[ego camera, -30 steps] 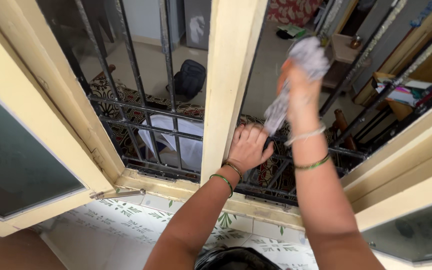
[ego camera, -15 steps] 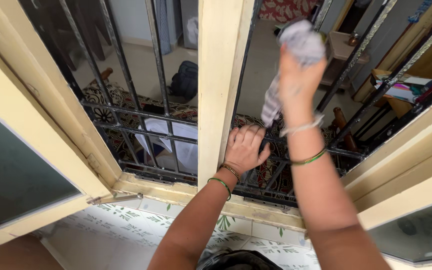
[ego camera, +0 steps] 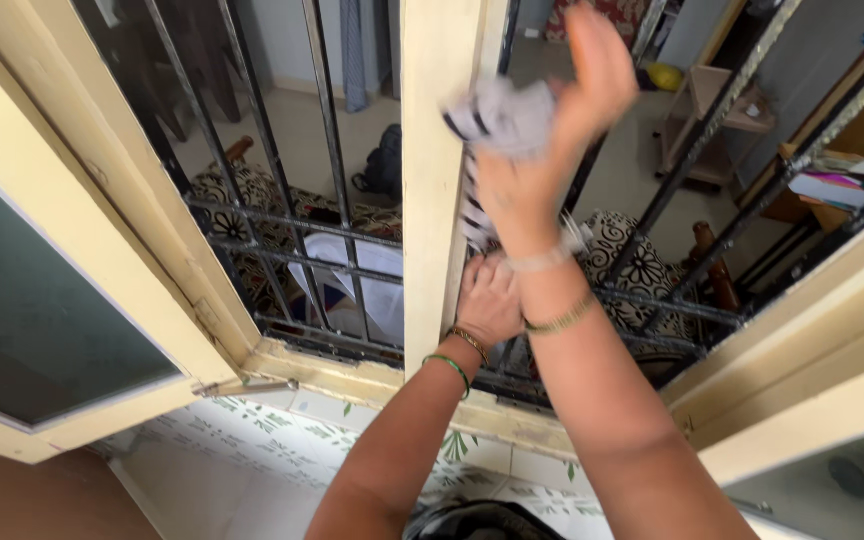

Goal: The person cleans the metal bars and glass panes of a window using a striped cloth, wiping both the inner and outer surfaces.

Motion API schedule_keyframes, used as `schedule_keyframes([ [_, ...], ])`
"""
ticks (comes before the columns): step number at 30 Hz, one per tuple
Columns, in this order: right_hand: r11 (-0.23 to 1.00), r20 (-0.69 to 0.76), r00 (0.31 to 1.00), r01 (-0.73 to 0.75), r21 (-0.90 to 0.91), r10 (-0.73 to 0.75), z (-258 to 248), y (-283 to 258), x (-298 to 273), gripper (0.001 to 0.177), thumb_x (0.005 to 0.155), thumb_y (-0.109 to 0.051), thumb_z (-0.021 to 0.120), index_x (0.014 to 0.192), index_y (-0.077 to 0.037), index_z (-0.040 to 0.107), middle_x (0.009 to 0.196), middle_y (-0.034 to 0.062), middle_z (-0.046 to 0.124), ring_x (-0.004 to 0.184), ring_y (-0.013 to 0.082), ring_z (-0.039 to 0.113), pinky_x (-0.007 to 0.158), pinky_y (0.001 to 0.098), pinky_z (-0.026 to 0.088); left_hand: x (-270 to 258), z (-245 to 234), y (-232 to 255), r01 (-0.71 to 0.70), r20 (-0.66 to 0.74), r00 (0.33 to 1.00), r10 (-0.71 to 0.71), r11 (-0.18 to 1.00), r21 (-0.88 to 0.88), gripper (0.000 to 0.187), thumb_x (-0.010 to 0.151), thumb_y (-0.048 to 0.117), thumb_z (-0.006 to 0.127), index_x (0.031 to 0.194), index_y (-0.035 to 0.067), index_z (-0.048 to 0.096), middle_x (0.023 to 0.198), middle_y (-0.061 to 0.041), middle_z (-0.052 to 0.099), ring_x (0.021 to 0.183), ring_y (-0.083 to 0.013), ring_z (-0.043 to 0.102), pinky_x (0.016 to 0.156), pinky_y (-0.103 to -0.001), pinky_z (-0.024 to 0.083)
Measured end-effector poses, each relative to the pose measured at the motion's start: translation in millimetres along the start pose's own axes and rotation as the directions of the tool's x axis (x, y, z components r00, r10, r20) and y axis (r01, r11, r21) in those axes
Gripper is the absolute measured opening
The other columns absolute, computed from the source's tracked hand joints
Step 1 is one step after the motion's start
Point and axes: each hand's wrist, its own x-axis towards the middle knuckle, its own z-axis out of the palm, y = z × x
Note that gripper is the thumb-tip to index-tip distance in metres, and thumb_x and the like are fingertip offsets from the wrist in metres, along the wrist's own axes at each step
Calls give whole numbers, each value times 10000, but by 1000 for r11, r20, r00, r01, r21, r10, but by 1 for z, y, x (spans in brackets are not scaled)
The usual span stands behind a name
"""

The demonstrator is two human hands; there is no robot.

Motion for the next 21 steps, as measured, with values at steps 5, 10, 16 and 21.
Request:
schedule_keyframes([
  [5, 897, 212, 929, -353, 264, 303, 30, 19, -63, 625, 1070, -372, 465, 1550, -13, 288, 1507, 103, 402, 1337, 242, 444, 1142, 345, 360, 1, 10, -3, 15, -5, 1000, -16, 996, -84, 602, 922, 539, 536, 1376, 147, 586, 1403, -87, 576, 1333, -286, 509, 1216, -470, 315],
  [10, 776, 350, 818, -558, 293, 456, 15, 26, -112, 685, 1167, -477, 207, 1598, 46, 304, 1481, 118, 487, 1363, 221, 468, 1200, 329, 337, 9, 5, -3, 165, 255, 962, -96, 950, -266, 602, 939, 558, 486, 1346, 127, 589, 1373, -92, 582, 1347, -286, 514, 1218, -410, 370],
  [16, 489, 354, 785, -602, 631, 509, 41, 58, -20, 622, 1142, -421, 347, 1444, 96, 518, 1428, 114, 617, 1339, 197, 573, 1198, 307, 400, -4, 16, -5, -42, -137, 988, 73, 976, 215, 609, 856, 570, 572, 1341, 203, 616, 1373, -48, 601, 1336, -234, 508, 1167, -489, 264],
  [21, 558, 380, 756, -651, 514, 533, 31, 65, -4, 585, 1143, -421, 383, 1299, 106, 582, 1309, 102, 648, 1203, 165, 576, 1107, 311, 425, -6, 10, 0, -2, -87, 996, 9, 996, 88, 604, 956, 578, 555, 1389, 162, 619, 1366, -48, 579, 1352, -239, 488, 1183, -493, 248],
])
